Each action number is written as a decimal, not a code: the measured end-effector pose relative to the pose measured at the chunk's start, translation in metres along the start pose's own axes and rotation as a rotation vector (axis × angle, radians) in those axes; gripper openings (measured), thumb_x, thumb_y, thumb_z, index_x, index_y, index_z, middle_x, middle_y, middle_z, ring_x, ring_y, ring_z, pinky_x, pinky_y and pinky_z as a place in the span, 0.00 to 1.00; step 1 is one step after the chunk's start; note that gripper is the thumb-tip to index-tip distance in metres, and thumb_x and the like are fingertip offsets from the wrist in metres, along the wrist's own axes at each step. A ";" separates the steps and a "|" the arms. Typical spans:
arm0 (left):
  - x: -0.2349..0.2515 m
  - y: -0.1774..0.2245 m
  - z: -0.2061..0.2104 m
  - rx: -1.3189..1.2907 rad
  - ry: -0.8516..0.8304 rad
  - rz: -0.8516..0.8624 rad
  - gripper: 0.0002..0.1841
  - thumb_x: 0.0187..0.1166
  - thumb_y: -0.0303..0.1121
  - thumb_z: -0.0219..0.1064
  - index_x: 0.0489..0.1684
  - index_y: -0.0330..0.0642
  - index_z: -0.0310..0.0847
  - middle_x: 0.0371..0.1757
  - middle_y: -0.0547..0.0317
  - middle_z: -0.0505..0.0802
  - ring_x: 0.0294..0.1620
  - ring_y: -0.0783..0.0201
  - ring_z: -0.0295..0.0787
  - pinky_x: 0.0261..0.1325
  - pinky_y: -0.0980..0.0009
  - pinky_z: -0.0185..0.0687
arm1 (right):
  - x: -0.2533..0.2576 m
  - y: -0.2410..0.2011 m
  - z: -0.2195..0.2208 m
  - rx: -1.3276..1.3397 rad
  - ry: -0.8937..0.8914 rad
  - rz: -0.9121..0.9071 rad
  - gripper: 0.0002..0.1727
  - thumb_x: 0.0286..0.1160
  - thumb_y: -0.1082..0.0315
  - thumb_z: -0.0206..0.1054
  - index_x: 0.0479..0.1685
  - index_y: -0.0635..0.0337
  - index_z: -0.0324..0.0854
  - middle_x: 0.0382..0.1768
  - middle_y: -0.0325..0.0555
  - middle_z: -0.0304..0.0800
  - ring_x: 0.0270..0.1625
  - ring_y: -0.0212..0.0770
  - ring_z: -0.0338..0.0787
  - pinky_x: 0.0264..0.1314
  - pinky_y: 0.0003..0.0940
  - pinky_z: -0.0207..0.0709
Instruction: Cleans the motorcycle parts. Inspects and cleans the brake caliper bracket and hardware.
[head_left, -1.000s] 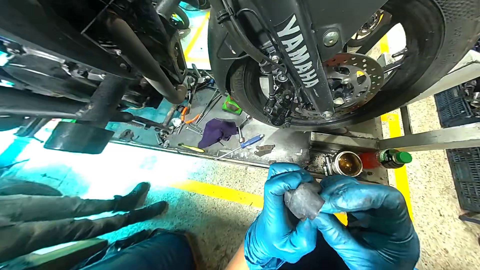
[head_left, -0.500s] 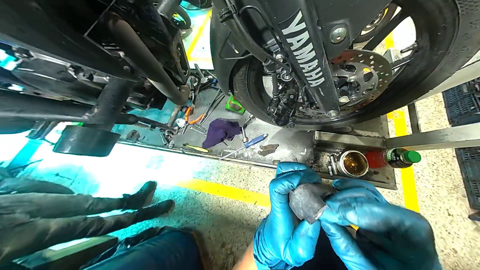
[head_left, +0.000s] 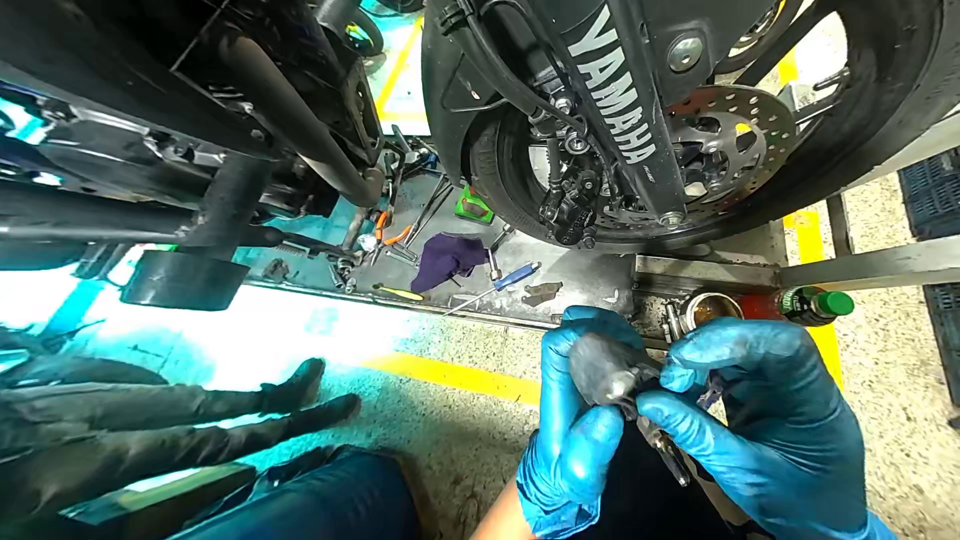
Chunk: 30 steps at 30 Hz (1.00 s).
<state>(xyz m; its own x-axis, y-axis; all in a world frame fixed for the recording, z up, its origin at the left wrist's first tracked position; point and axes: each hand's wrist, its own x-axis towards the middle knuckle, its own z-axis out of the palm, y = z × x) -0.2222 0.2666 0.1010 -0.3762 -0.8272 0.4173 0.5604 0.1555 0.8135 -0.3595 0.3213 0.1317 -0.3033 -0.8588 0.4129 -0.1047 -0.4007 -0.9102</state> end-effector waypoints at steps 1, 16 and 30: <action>-0.001 0.000 0.000 0.025 -0.020 0.001 0.16 0.84 0.50 0.63 0.65 0.62 0.78 0.59 0.76 0.86 0.65 0.76 0.81 0.67 0.80 0.76 | 0.000 0.000 0.000 -0.004 -0.012 0.008 0.20 0.67 0.67 0.81 0.55 0.43 0.79 0.41 0.25 0.87 0.41 0.19 0.86 0.46 0.13 0.83; -0.004 0.002 0.009 0.047 0.100 -0.211 0.16 0.82 0.49 0.63 0.60 0.54 0.79 0.45 0.70 0.90 0.44 0.77 0.87 0.47 0.79 0.84 | 0.002 0.001 0.003 -0.057 -0.101 0.193 0.16 0.64 0.68 0.76 0.45 0.46 0.74 0.29 0.26 0.78 0.28 0.17 0.78 0.29 0.11 0.76; -0.002 0.010 -0.002 0.057 0.017 -0.358 0.16 0.87 0.46 0.57 0.67 0.54 0.72 0.46 0.70 0.87 0.43 0.79 0.85 0.48 0.80 0.83 | 0.002 0.011 0.010 0.232 -0.051 0.336 0.15 0.64 0.76 0.77 0.37 0.49 0.75 0.28 0.33 0.82 0.28 0.25 0.84 0.30 0.19 0.84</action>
<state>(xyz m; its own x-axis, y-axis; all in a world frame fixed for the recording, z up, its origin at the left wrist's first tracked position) -0.2142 0.2687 0.1070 -0.5284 -0.8436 0.0955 0.3532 -0.1162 0.9283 -0.3520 0.3127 0.1230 -0.2364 -0.9665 0.1003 0.2101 -0.1516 -0.9659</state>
